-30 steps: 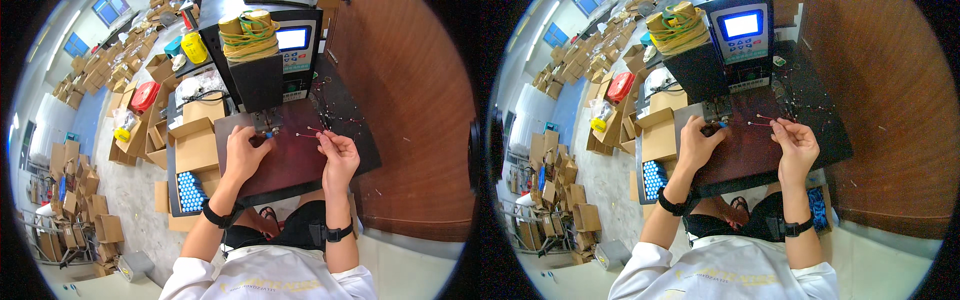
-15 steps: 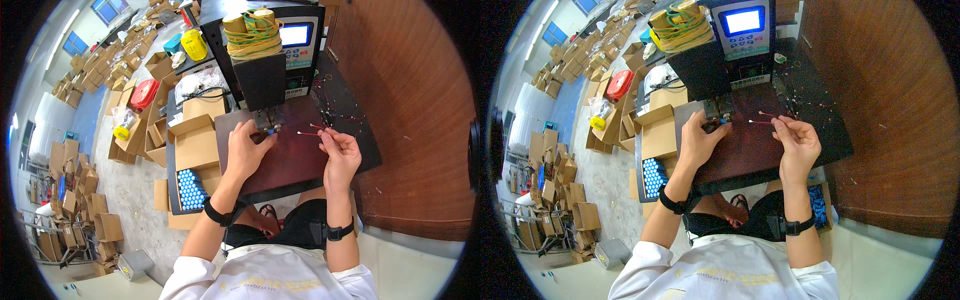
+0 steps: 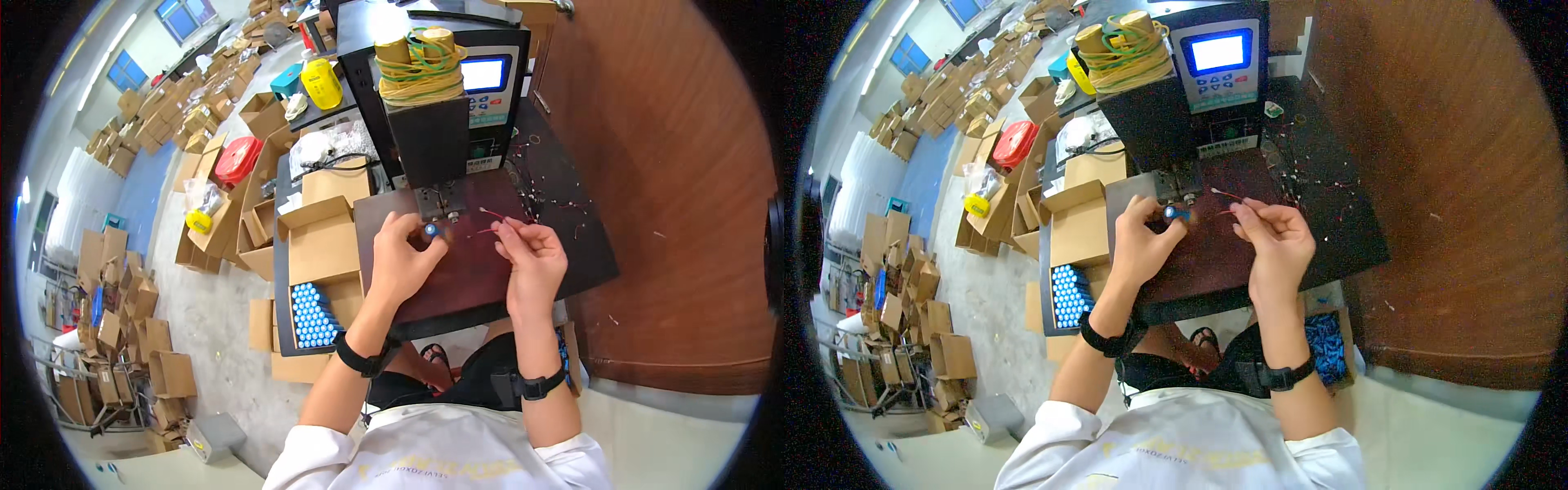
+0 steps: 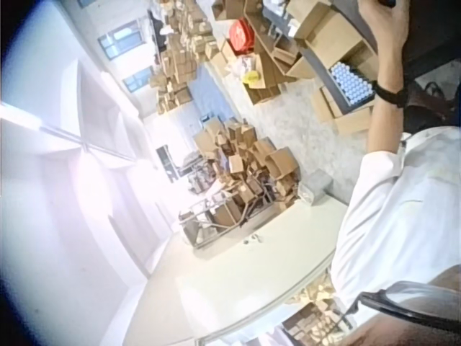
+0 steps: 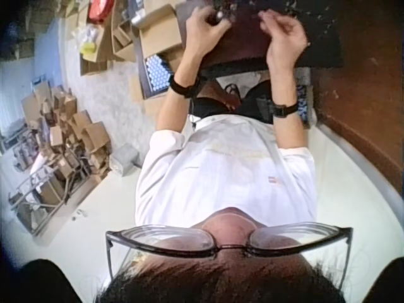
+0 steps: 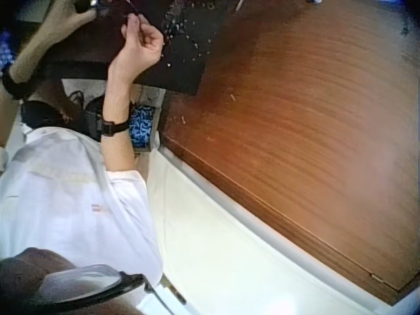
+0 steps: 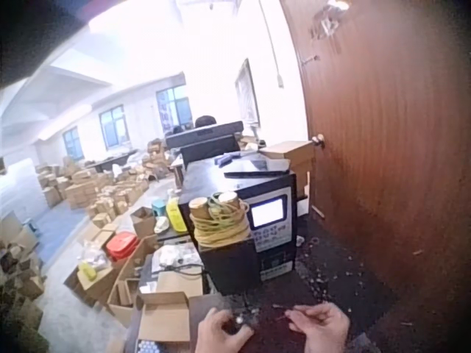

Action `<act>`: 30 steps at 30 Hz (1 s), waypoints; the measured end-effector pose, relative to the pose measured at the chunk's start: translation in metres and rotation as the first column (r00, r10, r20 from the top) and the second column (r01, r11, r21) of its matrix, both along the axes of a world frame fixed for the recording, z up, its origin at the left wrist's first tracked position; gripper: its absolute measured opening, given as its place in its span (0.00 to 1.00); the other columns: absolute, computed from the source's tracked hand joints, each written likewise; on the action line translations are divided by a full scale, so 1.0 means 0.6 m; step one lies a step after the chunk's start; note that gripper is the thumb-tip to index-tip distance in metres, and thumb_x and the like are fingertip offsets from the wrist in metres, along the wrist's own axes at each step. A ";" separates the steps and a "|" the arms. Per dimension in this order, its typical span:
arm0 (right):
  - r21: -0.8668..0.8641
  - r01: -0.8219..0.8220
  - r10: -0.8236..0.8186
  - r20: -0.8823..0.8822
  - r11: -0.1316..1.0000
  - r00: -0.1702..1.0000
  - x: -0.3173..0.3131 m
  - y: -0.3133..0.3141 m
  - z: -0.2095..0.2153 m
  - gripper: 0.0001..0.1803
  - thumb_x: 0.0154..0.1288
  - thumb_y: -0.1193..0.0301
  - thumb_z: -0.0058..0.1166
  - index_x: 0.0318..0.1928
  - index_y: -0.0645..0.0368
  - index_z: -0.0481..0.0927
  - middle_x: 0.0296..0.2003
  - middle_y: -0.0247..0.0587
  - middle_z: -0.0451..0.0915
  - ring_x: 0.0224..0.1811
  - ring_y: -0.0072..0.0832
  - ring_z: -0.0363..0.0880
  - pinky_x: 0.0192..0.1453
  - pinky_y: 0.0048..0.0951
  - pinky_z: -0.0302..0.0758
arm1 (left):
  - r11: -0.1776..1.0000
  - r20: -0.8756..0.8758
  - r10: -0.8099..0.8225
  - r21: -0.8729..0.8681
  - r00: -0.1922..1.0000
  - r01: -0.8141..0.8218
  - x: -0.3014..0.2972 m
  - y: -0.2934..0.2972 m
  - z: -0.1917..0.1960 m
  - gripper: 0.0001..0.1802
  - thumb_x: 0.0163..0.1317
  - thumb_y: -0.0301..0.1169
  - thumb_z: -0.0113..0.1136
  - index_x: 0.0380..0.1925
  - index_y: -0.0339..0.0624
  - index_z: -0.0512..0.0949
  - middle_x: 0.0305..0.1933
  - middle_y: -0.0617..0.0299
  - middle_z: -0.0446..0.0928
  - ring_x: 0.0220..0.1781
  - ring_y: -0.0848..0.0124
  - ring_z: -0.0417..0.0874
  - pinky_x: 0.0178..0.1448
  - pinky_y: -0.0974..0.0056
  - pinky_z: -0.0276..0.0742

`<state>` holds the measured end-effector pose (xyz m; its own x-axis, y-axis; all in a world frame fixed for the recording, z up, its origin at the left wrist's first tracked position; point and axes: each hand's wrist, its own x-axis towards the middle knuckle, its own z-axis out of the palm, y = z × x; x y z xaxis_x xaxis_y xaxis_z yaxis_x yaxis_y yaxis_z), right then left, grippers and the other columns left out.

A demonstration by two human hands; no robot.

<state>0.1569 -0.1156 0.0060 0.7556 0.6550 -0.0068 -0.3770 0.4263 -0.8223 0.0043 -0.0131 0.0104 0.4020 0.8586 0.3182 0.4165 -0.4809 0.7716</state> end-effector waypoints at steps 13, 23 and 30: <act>-0.075 0.034 -0.036 -0.026 0.997 0.999 0.005 0.000 -0.009 0.10 0.62 0.87 0.63 0.37 0.61 0.77 0.43 0.48 0.85 0.45 0.35 0.88 0.41 0.25 0.87 | 0.998 0.127 0.028 -0.067 0.991 -0.020 0.000 0.004 -0.003 0.13 0.55 0.30 0.70 0.32 0.29 0.82 0.30 0.53 0.77 0.29 0.67 0.77 0.38 0.64 0.74; -0.030 0.028 -0.028 0.010 0.999 1.000 -0.026 0.039 -0.018 0.10 0.62 0.86 0.64 0.37 0.63 0.76 0.44 0.51 0.85 0.45 0.36 0.88 0.42 0.26 0.88 | 0.989 0.056 -0.108 0.108 0.993 0.101 0.013 0.016 -0.019 0.10 0.53 0.32 0.70 0.24 0.37 0.82 0.27 0.57 0.78 0.35 0.56 0.76 0.40 0.55 0.71; -0.048 0.054 -0.051 0.062 0.997 0.997 -0.026 0.045 -0.022 0.09 0.63 0.86 0.63 0.36 0.63 0.76 0.45 0.51 0.84 0.45 0.36 0.88 0.43 0.26 0.88 | 0.986 0.048 -0.117 0.124 0.992 0.110 0.013 0.017 -0.019 0.08 0.54 0.33 0.69 0.27 0.40 0.84 0.29 0.58 0.80 0.37 0.57 0.77 0.43 0.55 0.70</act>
<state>0.1414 -0.0888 -0.0070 0.7892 0.6141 0.0088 -0.3033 0.4022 -0.8638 0.0122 -0.0032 -0.0011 0.4734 0.7622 0.4415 0.3124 -0.6139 0.7249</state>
